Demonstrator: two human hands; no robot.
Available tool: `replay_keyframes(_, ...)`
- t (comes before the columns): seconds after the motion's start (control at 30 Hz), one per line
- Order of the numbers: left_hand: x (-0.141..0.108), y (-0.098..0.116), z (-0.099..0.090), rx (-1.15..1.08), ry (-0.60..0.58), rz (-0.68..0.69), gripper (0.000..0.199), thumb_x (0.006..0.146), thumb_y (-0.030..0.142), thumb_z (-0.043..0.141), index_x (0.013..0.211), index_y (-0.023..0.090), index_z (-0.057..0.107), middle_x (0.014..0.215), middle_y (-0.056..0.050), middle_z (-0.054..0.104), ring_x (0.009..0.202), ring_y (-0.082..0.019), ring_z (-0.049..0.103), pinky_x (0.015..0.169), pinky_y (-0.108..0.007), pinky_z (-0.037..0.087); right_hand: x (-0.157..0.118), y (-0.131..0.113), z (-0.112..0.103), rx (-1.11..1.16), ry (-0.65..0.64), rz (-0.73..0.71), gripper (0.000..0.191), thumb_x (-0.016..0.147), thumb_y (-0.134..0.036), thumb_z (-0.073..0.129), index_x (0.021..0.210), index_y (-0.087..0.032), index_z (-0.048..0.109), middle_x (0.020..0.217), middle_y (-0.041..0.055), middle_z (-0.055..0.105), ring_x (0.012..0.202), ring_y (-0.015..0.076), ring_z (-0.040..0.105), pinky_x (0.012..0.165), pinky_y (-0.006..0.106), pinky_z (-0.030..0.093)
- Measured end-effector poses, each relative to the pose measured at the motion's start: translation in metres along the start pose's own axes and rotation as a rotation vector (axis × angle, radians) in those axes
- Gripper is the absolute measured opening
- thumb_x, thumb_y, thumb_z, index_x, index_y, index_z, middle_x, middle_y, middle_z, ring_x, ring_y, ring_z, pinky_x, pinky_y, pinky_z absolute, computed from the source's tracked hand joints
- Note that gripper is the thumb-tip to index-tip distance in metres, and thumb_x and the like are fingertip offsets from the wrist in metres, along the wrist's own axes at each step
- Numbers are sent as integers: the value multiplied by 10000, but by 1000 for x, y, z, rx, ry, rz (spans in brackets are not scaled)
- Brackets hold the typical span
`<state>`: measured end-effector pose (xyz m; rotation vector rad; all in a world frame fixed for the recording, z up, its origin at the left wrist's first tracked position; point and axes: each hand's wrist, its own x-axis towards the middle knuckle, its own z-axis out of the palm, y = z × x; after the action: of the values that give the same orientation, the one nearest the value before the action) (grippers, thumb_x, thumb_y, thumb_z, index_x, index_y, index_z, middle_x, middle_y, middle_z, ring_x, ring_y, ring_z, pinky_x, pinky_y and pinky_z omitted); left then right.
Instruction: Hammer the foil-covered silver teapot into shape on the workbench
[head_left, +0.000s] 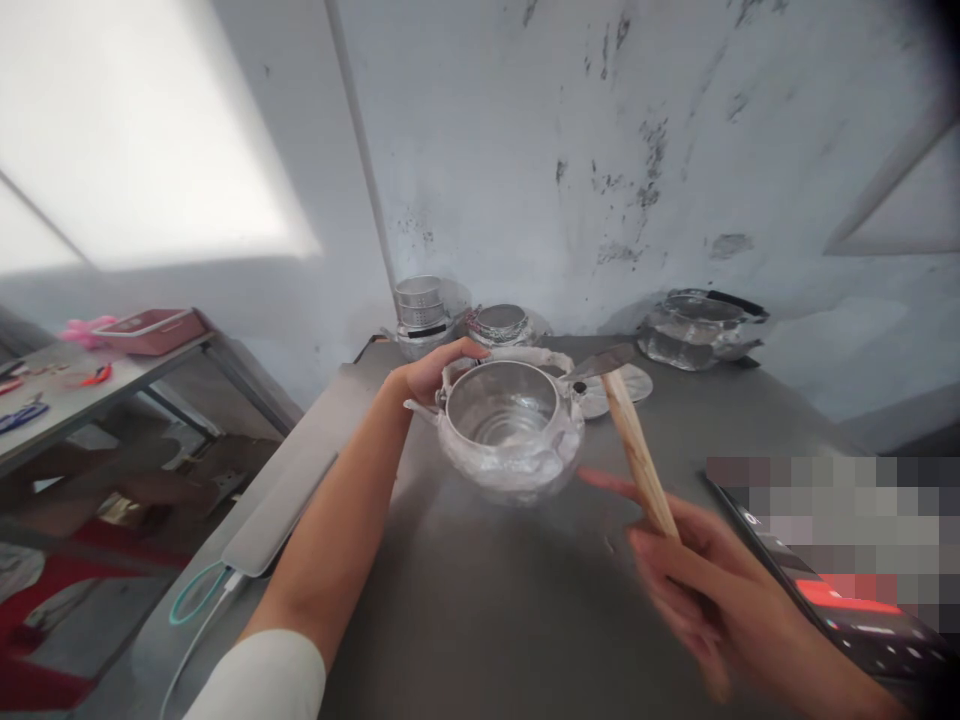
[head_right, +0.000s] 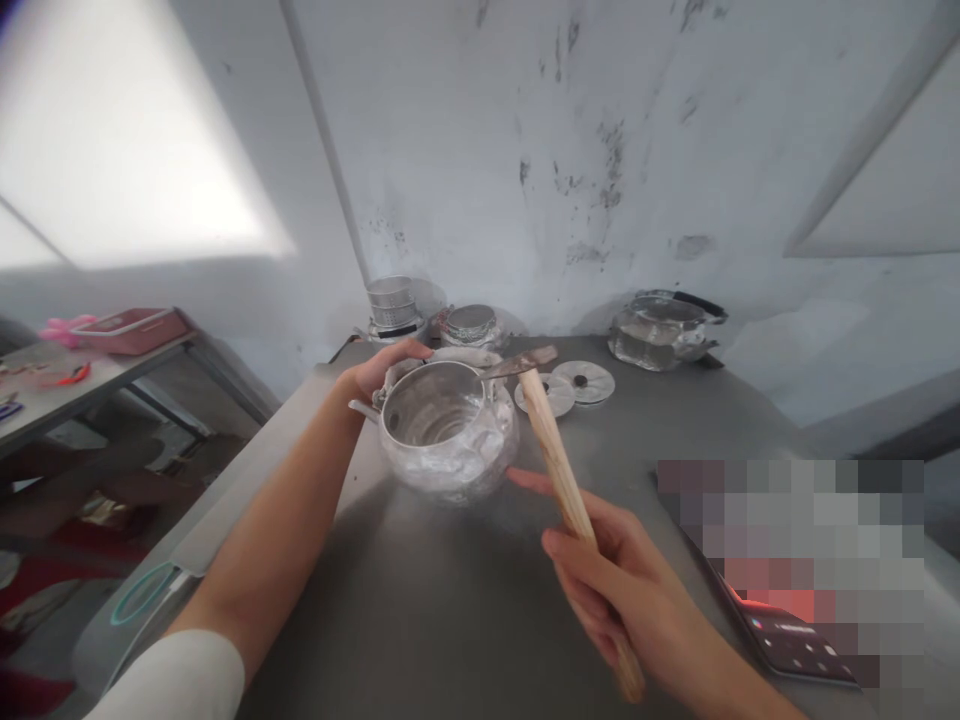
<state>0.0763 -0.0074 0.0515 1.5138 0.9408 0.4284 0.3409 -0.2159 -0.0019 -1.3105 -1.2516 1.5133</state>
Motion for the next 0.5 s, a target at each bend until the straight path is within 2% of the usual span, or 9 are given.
replay_keyframes(0.07,-7,10,-5,35,-20,14,474,785,604,536,883,166,688,800,-74,672,730,-232,636,698,-342,505,2,0,-3,-112,39,-49,574,911,-556,519,1361,-200,543,505,-92,336,392,83,287,366,215,288)
replay_keyframes(0.13,-15,20,-11,301,-31,170,502,806,519,605,1216,232,645,1089,-48,671,969,-251,623,839,-317,469,5,0,-8,-307,108,-156,447,932,-575,471,1148,-216,627,540,-68,364,438,98,334,406,234,276)
replay_keyframes(0.17,-19,25,-14,452,28,215,580,798,522,641,1319,272,586,1171,-40,645,1035,-265,601,868,-313,449,7,0,-11,-443,141,-219,398,943,-574,448,1001,-225,631,549,-58,372,456,103,352,430,246,270)
replay_keyframes(0.23,-26,30,-17,682,133,187,683,778,568,678,1392,318,515,1260,-48,599,1079,-298,574,847,-315,439,11,3,-16,-759,192,-325,375,961,-551,421,796,-239,546,535,-47,394,468,114,381,480,273,261)
replay_keyframes(0.3,-28,31,-18,808,184,130,740,746,630,691,1399,340,499,1300,-59,564,1086,-315,561,820,-312,437,15,9,-18,-1055,235,-376,355,969,-528,409,773,-248,504,524,-35,466,462,136,435,515,298,249)
replay_keyframes(0.37,-26,30,-15,854,174,100,770,728,673,683,1400,349,490,1314,-66,544,1086,-316,555,824,-314,434,20,17,-19,-1249,272,-389,334,975,-529,384,847,-257,529,584,-4,579,494,185,535,534,315,232)
replay_keyframes(0.5,-21,31,-2,899,162,96,833,689,694,691,1415,352,469,1276,-75,536,1056,-318,560,862,-346,432,27,33,-17,-1339,240,-322,346,1006,-519,314,879,-259,504,650,22,644,602,249,650,558,329,264)
